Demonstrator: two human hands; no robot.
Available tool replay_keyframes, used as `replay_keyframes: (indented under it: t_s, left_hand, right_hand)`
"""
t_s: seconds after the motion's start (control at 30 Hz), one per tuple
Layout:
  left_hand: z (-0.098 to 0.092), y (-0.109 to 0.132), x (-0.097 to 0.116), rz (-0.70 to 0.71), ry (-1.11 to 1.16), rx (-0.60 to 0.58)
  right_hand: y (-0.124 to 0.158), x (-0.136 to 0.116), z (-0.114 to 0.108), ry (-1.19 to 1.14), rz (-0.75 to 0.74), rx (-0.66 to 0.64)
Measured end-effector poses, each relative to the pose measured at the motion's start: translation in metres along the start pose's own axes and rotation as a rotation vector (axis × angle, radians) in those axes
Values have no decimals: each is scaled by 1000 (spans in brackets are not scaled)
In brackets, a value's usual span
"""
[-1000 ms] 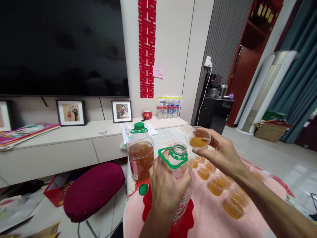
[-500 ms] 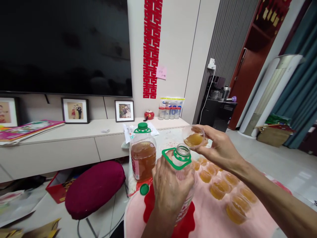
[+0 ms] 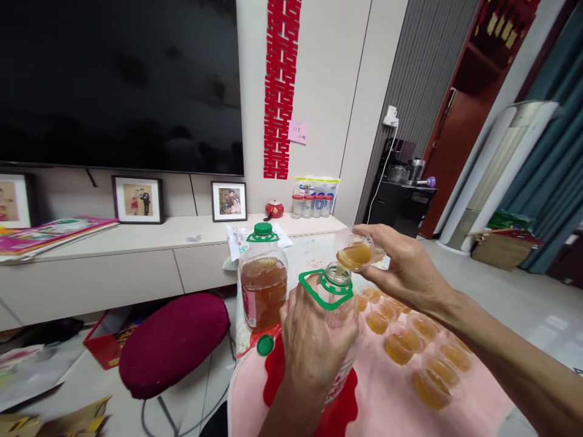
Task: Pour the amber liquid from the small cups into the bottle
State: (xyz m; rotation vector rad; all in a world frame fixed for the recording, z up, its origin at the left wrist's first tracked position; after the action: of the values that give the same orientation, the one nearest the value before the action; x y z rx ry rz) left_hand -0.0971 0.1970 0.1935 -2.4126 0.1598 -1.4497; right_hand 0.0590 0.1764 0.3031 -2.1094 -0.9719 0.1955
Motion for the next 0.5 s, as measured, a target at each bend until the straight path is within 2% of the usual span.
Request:
replay_keyframes:
  t_s: [0.17,0.5]
  left_hand:
    - [0,-2,-5,-24,20,-91]
    - [-1,-2,-2,-40,-20,-126]
  right_hand:
    - [-2,-4,-2,36,-43,-15]
    - [-8,-13,-4,132,-118,-72]
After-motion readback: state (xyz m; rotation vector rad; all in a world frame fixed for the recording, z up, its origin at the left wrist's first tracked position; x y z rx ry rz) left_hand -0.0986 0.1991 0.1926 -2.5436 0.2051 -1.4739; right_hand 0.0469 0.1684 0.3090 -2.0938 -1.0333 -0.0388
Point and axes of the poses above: each hand's wrist, its own y-axis away from the middle knuckle, its own z-axis out of the palm, x = y × z, the point moved 6 cm from there along -y, towards the middle knuckle, and after that the axes turned 11 degrees about -z, right-handed, at the moved point
